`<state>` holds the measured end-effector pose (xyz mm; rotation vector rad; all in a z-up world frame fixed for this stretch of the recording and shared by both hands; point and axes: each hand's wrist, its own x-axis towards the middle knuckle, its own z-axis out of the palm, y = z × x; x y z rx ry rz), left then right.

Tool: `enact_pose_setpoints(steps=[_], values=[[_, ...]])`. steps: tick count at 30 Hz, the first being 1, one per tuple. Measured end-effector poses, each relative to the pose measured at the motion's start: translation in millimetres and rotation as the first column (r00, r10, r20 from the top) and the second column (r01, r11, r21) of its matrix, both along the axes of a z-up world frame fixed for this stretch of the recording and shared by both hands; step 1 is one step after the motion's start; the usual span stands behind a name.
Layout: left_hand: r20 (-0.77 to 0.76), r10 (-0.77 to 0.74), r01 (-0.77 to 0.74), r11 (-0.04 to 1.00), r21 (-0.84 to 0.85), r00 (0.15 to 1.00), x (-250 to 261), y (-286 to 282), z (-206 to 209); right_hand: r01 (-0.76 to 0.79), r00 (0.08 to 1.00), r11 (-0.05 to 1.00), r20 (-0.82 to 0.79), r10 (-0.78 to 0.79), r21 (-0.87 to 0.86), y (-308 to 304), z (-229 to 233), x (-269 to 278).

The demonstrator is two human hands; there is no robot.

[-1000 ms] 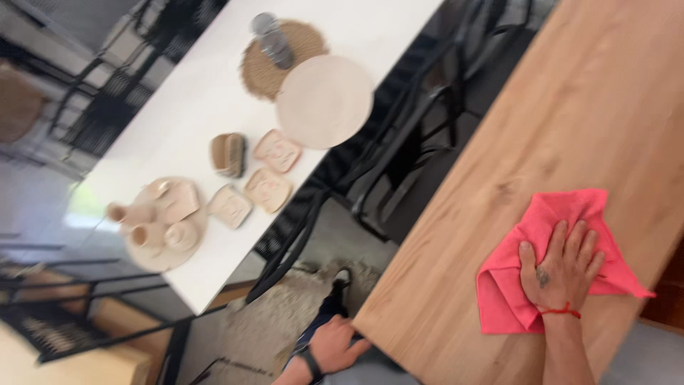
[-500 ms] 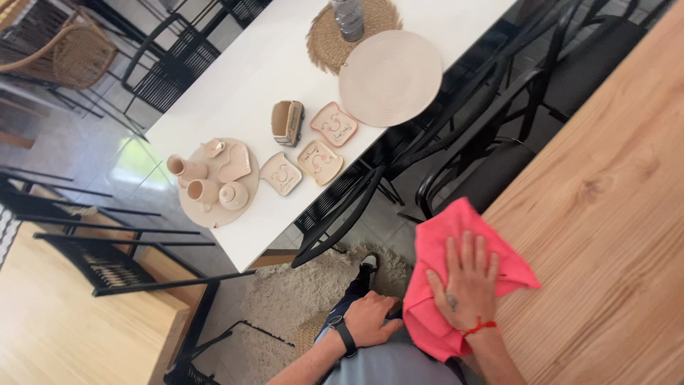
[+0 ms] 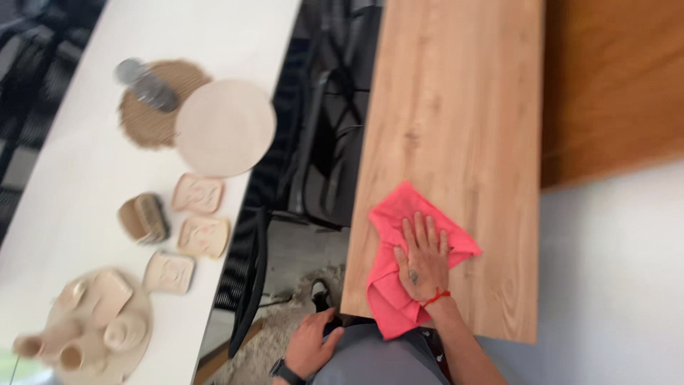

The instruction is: The person wipes a wooden table surface with a pink cloth after moving a circular placemat to an adjacent white table and then places several ceramic items including a teapot, mugs, and a heart-shaped dish onto the placemat on the wooden table.

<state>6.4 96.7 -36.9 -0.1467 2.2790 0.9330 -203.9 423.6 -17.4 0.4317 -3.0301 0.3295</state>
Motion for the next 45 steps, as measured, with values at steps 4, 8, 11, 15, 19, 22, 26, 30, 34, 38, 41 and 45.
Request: enact_pose_setpoints(steps=[4,8,11,15,19,22,26,30,34,38,41,45], values=[[0.116,-0.11,0.12,0.99,-0.08,0.987,-14,-8,7,0.259,0.964,0.965,0.047,-0.26,0.036,86,1,-4],[0.038,-0.113,0.117,0.987,-0.112,0.993,-20,-16,3,0.452,0.89,0.89,0.093,-0.446,-0.065,131,4,20],[-0.15,-0.116,0.111,0.993,-0.041,0.982,-25,-15,7,0.404,0.908,0.9,-0.045,-0.416,-0.164,123,-3,33],[-0.345,-0.047,0.078,0.994,0.078,0.937,-41,-6,25,0.147,0.981,0.926,-0.072,-0.182,-0.348,59,-1,40],[-0.566,0.142,-0.06,0.985,0.161,0.812,-58,20,66,-0.15,0.988,0.804,-0.061,0.141,-0.576,-24,-4,44],[-0.396,0.373,-0.244,0.909,0.338,0.839,-61,17,86,-0.155,0.887,0.732,0.233,0.399,-0.663,-71,15,53],[-0.312,0.592,-0.326,0.727,0.605,0.743,-34,-19,65,0.141,0.628,0.502,0.469,0.621,-0.854,-86,34,58],[0.07,0.698,-0.35,0.268,0.898,0.712,-8,-32,64,0.658,0.349,0.208,0.538,0.767,-0.724,-87,20,59],[0.245,0.791,-0.37,-0.025,0.929,0.561,14,-5,23,0.645,0.237,0.206,0.449,0.861,-0.736,-107,26,61],[0.177,0.969,-0.476,-0.075,0.876,0.173,18,-9,47,0.587,0.19,0.446,0.651,0.735,-0.675,-134,47,60],[-0.109,0.99,-0.541,0.142,0.829,0.092,24,-31,71,0.443,0.247,0.631,0.763,0.598,-0.638,-144,50,61],[-0.303,0.918,-0.813,0.375,0.446,0.258,23,-47,132,0.028,0.42,0.8,0.734,0.535,-0.599,-153,100,64]])
